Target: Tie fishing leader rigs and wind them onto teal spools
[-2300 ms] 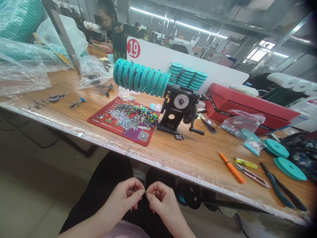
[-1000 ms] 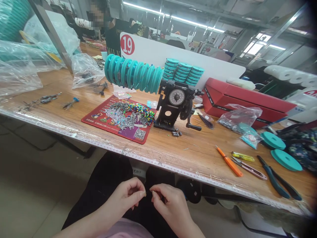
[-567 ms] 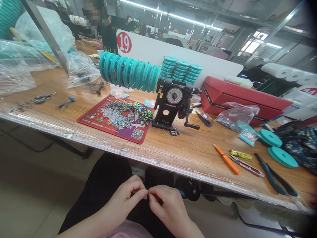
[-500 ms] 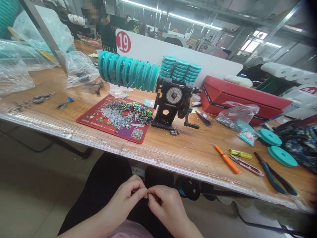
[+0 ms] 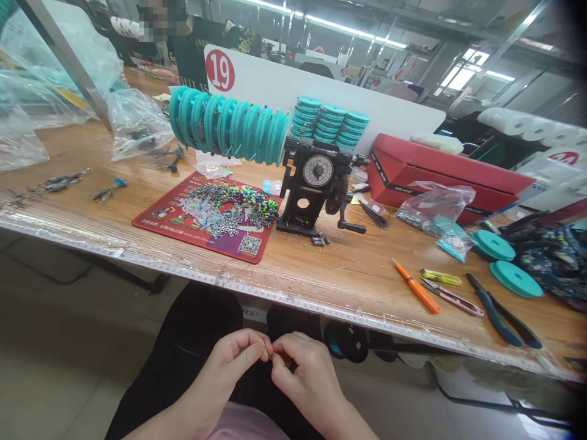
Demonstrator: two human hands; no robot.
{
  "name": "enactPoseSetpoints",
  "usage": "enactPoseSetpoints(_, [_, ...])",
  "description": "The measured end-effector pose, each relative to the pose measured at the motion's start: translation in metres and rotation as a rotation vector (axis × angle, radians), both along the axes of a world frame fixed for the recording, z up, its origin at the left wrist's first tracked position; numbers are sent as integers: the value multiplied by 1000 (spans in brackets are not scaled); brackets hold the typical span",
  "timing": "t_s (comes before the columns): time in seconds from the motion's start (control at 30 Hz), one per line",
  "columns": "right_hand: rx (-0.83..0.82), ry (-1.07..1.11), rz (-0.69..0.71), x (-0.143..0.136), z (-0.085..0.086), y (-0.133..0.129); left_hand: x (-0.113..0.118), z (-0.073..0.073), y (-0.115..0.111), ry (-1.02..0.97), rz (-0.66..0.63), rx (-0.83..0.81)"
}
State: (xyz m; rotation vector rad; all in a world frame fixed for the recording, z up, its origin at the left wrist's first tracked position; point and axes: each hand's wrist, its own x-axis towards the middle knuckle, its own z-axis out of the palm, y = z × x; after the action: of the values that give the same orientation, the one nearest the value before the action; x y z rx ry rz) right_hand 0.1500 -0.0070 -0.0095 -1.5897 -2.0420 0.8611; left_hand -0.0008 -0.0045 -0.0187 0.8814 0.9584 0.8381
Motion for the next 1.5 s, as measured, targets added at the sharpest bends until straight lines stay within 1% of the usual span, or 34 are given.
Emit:
enactPoseSetpoints(0.1, [144,-62,17,-1,-4,0,-2,-1,-1,3,-2,-24])
enactPoseSetpoints(0.2, [200,-79,31,-2,-10,-1,-3,-1,-2,15,-11,-46])
enactPoseSetpoints(0.33, [194,-103,30,-1,-15,0,-4,-3,-1,40,-32,-53])
enactPoseSetpoints(0.47, [115,-133,42,1,-12,3,-6,-4,2,109,-57,-40])
enactPoseSetpoints(0.57, [97,-151,57,5,-7,4,-10,-7,5,244,-92,84])
enactPoseSetpoints(0.7, [91,-165,87,6,-5,4,-15,-8,9,547,-197,338])
enactPoseSetpoints(0.83, [74,-189,106,5,-6,4,-18,-4,12,739,-297,441])
enactPoseSetpoints(0.93, [65,-200,125,4,-5,4,-17,-2,14,827,-304,490])
enactPoseSetpoints(1.0, [72,-200,135,5,-4,4,-15,-2,15,780,-299,450])
enactPoseSetpoints(1.03, [78,-202,137,5,-4,3,-13,-3,16,724,-302,391])
enactPoseSetpoints(1.17, [100,-227,151,6,-5,2,-9,0,20,462,-324,-3])
enactPoseSetpoints(1.2, [104,-234,152,6,-5,1,-8,2,20,398,-319,-86])
enactPoseSetpoints(1.27, [107,-239,155,6,-6,0,-8,6,18,274,-293,-196])
enactPoseSetpoints(1.37, [110,-240,164,6,-8,0,-7,7,14,158,-238,-274])
enactPoseSetpoints(1.5, [129,-239,162,7,-9,0,-3,-3,10,169,-159,-285])
